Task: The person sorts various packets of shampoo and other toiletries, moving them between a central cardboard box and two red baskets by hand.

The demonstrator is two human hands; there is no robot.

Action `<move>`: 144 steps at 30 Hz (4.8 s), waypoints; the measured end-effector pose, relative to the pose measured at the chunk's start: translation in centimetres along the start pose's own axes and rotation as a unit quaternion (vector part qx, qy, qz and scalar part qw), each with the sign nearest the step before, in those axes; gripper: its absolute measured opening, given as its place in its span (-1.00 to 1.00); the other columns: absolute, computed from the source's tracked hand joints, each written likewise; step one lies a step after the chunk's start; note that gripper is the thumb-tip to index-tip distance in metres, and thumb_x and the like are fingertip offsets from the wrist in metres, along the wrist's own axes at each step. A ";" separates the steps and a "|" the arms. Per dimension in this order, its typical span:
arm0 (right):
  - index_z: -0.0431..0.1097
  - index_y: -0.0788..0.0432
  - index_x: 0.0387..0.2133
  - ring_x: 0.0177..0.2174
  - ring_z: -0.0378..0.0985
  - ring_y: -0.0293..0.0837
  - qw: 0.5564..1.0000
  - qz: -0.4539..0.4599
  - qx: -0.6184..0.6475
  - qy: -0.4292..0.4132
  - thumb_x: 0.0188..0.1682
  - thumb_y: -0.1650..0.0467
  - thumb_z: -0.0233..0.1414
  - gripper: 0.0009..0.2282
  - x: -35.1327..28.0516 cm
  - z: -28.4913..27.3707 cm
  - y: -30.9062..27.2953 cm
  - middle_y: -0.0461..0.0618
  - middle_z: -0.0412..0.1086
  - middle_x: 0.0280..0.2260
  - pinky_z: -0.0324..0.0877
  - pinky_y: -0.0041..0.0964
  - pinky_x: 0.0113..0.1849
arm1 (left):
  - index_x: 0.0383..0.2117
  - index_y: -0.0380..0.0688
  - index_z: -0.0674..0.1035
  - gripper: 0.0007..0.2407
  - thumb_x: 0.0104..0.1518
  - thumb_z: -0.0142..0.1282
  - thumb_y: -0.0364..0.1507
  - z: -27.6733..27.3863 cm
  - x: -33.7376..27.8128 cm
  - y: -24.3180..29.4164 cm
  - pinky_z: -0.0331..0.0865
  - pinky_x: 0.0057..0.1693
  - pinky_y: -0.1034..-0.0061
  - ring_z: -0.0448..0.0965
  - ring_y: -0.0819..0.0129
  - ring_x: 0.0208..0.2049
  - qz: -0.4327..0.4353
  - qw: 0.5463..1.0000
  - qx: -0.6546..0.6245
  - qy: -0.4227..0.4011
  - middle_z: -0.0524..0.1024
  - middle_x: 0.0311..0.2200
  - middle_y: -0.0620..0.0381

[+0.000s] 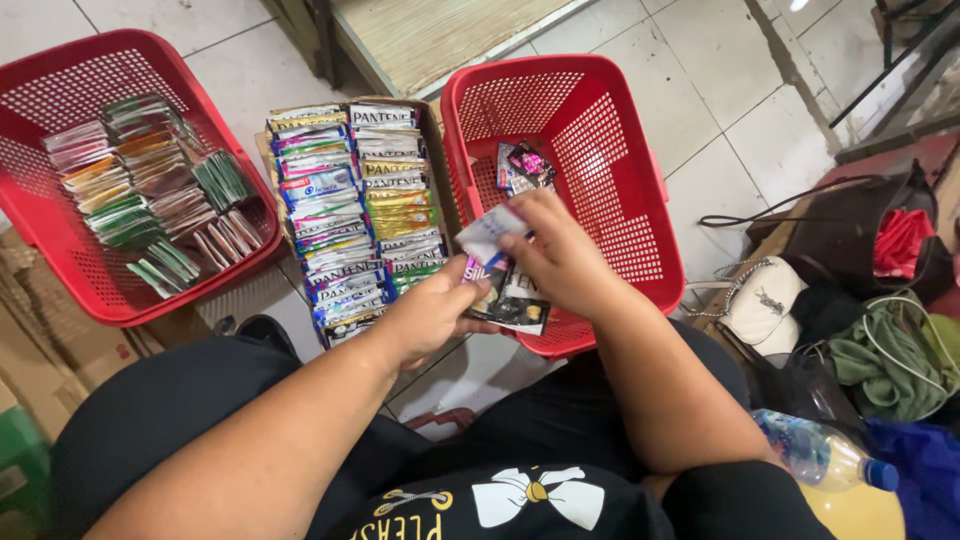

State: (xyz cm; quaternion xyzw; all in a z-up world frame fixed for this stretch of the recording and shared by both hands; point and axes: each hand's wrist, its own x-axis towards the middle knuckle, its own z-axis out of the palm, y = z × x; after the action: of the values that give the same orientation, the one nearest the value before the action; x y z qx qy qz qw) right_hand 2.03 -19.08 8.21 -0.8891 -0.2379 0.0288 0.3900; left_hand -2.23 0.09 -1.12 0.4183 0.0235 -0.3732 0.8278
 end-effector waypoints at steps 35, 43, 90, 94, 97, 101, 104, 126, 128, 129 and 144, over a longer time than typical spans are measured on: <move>0.49 0.04 0.05 -0.44 0.59 -0.09 0.972 0.206 -0.078 -0.078 -0.03 0.36 0.16 -0.67 2.1 -2.6 6.2 0.05 0.53 -0.42 0.48 -0.19 -0.33 | -0.09 -0.29 0.58 -0.81 0.21 0.10 -0.51 -1.2 1.7 -1.1 0.53 -0.11 0.47 0.60 0.43 -0.29 0.035 0.990 0.034 0.135 0.64 -0.21 0.10; 0.12 0.02 0.31 0.08 0.40 0.16 0.876 0.339 -0.294 -0.175 -0.15 0.35 0.24 -0.31 3.3 3.1 22.3 0.21 0.27 0.15 0.34 -0.01 0.07 | -0.11 -0.31 0.58 -0.82 0.19 0.09 -0.52 -1.7 1.8 -0.3 0.53 -0.13 0.46 0.59 0.41 -0.31 0.002 0.989 0.046 0.143 0.63 -0.24 0.10; 0.41 0.20 -0.14 -0.43 0.49 -0.22 0.970 0.234 0.032 -0.061 -0.08 0.30 0.24 -0.69 2.8 0.6 7.1 -0.05 0.43 -0.44 0.43 -0.31 -0.39 | 0.05 -0.29 0.47 -0.73 0.22 -0.01 -0.53 -1.8 1.6 -0.7 0.59 0.04 0.39 0.66 0.22 -0.06 -0.010 0.987 -0.079 0.139 0.57 -0.02 -0.04; 0.34 0.18 0.06 -0.13 0.56 0.03 0.948 0.286 -0.123 -0.060 -0.02 0.22 0.23 -0.54 6.8 -0.6 17.3 0.13 0.46 -0.12 0.46 -0.14 -0.10 | 0.05 -0.31 0.47 -0.73 0.22 0.00 -0.54 -2.2 1.7 -0.5 0.58 0.03 0.36 0.63 0.23 -0.07 -0.035 0.983 -0.078 0.165 0.57 -0.03 -0.05; 0.12 0.03 0.29 0.13 0.30 0.25 0.891 0.288 -0.292 -0.193 -0.15 0.22 0.33 -0.27 8.0 -0.1 22.7 0.28 0.13 0.19 0.31 0.00 0.09 | 0.04 -0.32 0.47 -0.72 0.22 0.01 -0.53 -2.1 1.7 0.0 0.58 0.00 0.34 0.64 0.21 -0.10 -0.075 0.979 -0.070 0.178 0.59 -0.04 -0.07; -0.14 -0.24 0.39 0.30 0.01 0.26 0.855 0.250 -0.321 -0.323 -0.32 0.24 0.41 0.00 10.0 2.3 26.4 0.13 -0.34 0.42 0.16 -0.01 0.21 | 0.04 -0.33 0.48 -0.71 0.20 0.01 -0.51 -2.4 1.5 0.3 0.59 0.01 0.32 0.65 0.21 -0.09 -0.111 0.977 -0.068 0.168 0.60 -0.04 -0.07; -0.23 -0.35 0.41 0.31 0.01 0.27 0.837 0.283 -0.323 -0.337 -0.28 0.26 0.38 0.02 11.2 4.0 27.6 0.13 -0.43 0.43 0.16 0.03 0.22 | 0.05 -0.33 0.48 -0.70 0.21 0.00 -0.49 -2.7 1.6 0.2 0.59 0.04 0.31 0.66 0.22 -0.07 -0.131 0.978 -0.063 0.152 0.61 -0.02 -0.06; 0.54 0.19 -0.12 -0.28 0.65 0.06 0.978 0.151 -0.135 0.051 -0.01 0.48 0.12 -0.80 4.0 -0.9 9.2 0.15 0.57 -0.27 0.51 -0.09 -0.21 | 0.11 -0.29 0.45 -0.68 0.22 0.00 -0.53 -1.3 0.8 1.0 0.54 0.09 0.27 0.62 0.19 -0.03 -0.011 0.986 -0.120 0.113 0.55 0.03 -0.05; 0.53 0.20 -0.08 -0.22 0.64 0.06 0.979 0.018 -0.165 0.118 0.00 0.53 0.15 -0.79 2.4 -2.1 4.5 0.13 0.56 -0.20 0.52 -0.09 -0.15 | 0.10 -0.23 0.43 -0.69 0.20 0.00 -0.54 -1.0 0.6 1.0 0.54 0.09 0.23 0.63 0.14 -0.02 -0.040 0.982 -0.121 0.136 0.55 0.02 -0.02; 0.53 0.19 -0.08 -0.17 0.63 0.05 0.976 -0.044 -0.169 0.130 0.01 0.55 0.14 -0.78 1.2 -2.0 2.3 0.11 0.56 -0.15 0.52 -0.08 -0.11 | 0.09 -0.19 0.43 -0.68 0.19 0.00 -0.54 -0.8 0.4 1.0 0.54 0.08 0.21 0.63 0.12 -0.02 -0.056 0.980 -0.122 0.147 0.55 0.01 -0.01; 0.48 0.22 0.05 0.23 0.33 0.16 0.978 -0.176 -0.100 -0.041 -0.14 0.53 0.16 -0.59 -3.0 2.3 -1.2 0.14 0.36 0.17 0.17 0.13 0.25 | 0.03 -0.24 0.51 -0.74 0.31 -0.06 -0.39 -1.3 -1.7 2.0 0.58 0.06 0.19 0.60 0.30 -0.04 0.023 0.977 -0.200 0.073 0.53 -0.03 0.03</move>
State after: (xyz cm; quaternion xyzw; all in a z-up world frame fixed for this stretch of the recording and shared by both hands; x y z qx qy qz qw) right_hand -1.60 -18.17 7.03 -0.8659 -0.4082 -0.0275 0.2879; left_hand -1.79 2.77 -0.05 0.2706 0.1487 -0.3097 0.8993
